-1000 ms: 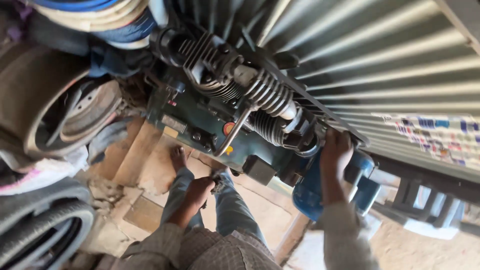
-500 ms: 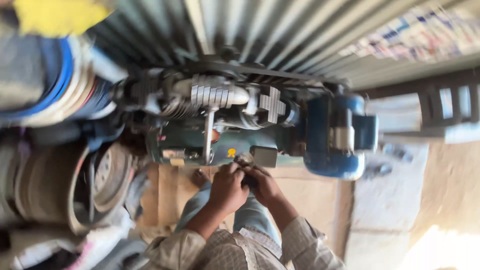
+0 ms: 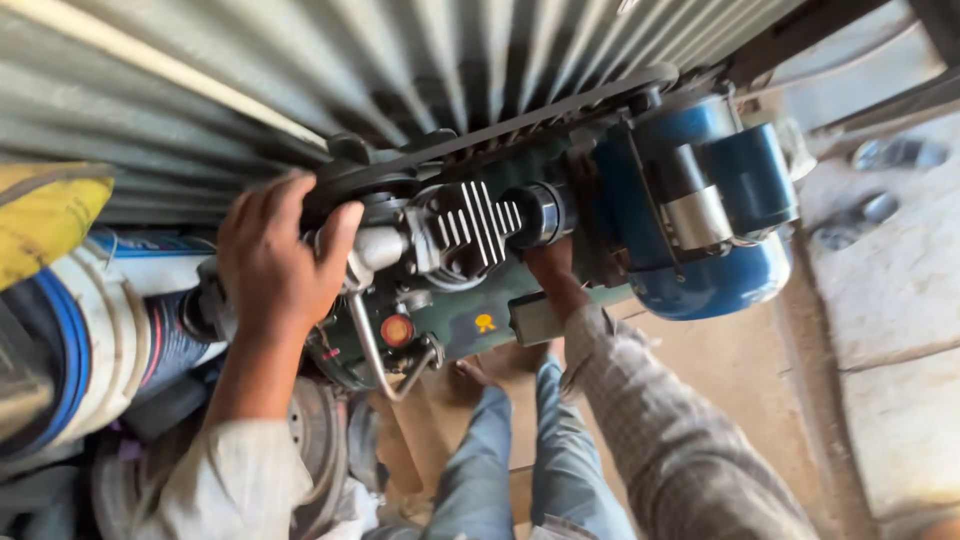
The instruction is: The person stands at an air compressor and wipes its pump, cylinder fins, motor and tank with a rag, working the cloth around the cooling fins and other surfaces by hand to clean dust and grime off the machine.
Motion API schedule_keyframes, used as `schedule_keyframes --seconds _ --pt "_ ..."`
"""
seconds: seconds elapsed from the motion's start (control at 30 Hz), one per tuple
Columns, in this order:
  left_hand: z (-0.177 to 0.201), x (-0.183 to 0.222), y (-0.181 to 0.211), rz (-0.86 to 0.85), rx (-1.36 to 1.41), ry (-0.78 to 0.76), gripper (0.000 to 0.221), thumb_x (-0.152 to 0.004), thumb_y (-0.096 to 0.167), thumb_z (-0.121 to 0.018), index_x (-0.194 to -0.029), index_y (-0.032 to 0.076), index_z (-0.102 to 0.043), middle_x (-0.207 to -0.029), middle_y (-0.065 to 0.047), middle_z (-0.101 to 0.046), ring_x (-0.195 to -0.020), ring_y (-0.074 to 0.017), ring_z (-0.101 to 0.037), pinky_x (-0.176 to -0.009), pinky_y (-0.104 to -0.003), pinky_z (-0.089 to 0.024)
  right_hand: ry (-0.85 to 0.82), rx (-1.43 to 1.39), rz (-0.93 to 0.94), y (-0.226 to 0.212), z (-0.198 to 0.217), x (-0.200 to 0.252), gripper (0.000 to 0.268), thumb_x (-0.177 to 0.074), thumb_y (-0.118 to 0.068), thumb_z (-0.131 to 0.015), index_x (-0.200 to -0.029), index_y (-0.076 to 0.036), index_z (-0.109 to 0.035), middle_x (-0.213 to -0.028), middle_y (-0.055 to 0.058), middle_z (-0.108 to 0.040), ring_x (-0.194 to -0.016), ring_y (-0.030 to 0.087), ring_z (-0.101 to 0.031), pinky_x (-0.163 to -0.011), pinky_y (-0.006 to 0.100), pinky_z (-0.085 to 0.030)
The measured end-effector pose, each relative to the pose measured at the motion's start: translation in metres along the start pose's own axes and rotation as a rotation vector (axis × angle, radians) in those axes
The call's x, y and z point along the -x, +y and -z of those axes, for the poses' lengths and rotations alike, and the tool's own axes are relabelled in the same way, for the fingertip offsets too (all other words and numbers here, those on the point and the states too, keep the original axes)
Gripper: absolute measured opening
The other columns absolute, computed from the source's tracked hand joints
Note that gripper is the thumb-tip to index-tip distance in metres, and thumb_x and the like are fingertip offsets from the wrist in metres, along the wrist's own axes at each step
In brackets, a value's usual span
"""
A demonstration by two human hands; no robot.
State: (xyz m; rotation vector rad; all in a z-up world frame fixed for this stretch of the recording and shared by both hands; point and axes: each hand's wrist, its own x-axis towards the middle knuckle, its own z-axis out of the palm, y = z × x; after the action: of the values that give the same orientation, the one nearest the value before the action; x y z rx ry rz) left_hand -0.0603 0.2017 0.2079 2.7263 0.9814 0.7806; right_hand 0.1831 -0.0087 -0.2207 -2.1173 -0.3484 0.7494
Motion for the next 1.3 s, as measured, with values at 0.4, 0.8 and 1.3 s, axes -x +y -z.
schedule_keyframes --seconds 0.4,0.8,1.3 --pt "-0.012 0.005 -0.015 0.133 -0.049 -0.251 0.044 -0.105 0.043 -0.071 -0.122 0.003 -0.069 -0.118 -0.016 -0.071 -0.111 -0.0355 -0.066 -0.105 -0.044 -0.049 -0.368 0.116 -0.46 0.036 -0.069 -0.035 0.033 -0.094 -0.033 -0.069 -0.113 -0.006 -0.073 -0.1 0.011 -0.074 -0.094 0.022 -0.072 -0.085 0.039 -0.057" --pt "-0.009 0.008 -0.013 0.145 -0.017 -0.242 0.037 -0.109 0.04 -0.07 -0.113 0.003 -0.072 -0.114 -0.015 -0.072 -0.109 -0.035 -0.067 -0.102 -0.044 -0.051 -0.74 0.318 -0.752 -0.007 -0.062 0.021 0.034 -0.098 -0.037 -0.063 -0.111 -0.007 -0.071 -0.091 0.01 -0.07 -0.087 0.024 -0.07 -0.082 0.043 -0.057" --pt "-0.005 -0.003 -0.006 0.153 0.005 -0.199 0.034 -0.102 0.037 -0.072 -0.106 0.004 -0.073 -0.108 -0.015 -0.074 -0.102 -0.035 -0.07 -0.094 -0.044 -0.053 -0.701 0.587 -0.008 -0.137 -0.03 0.049 0.042 -0.094 -0.041 -0.064 -0.121 -0.008 -0.067 -0.111 0.013 -0.066 -0.105 0.031 -0.062 -0.094 0.047 -0.049"
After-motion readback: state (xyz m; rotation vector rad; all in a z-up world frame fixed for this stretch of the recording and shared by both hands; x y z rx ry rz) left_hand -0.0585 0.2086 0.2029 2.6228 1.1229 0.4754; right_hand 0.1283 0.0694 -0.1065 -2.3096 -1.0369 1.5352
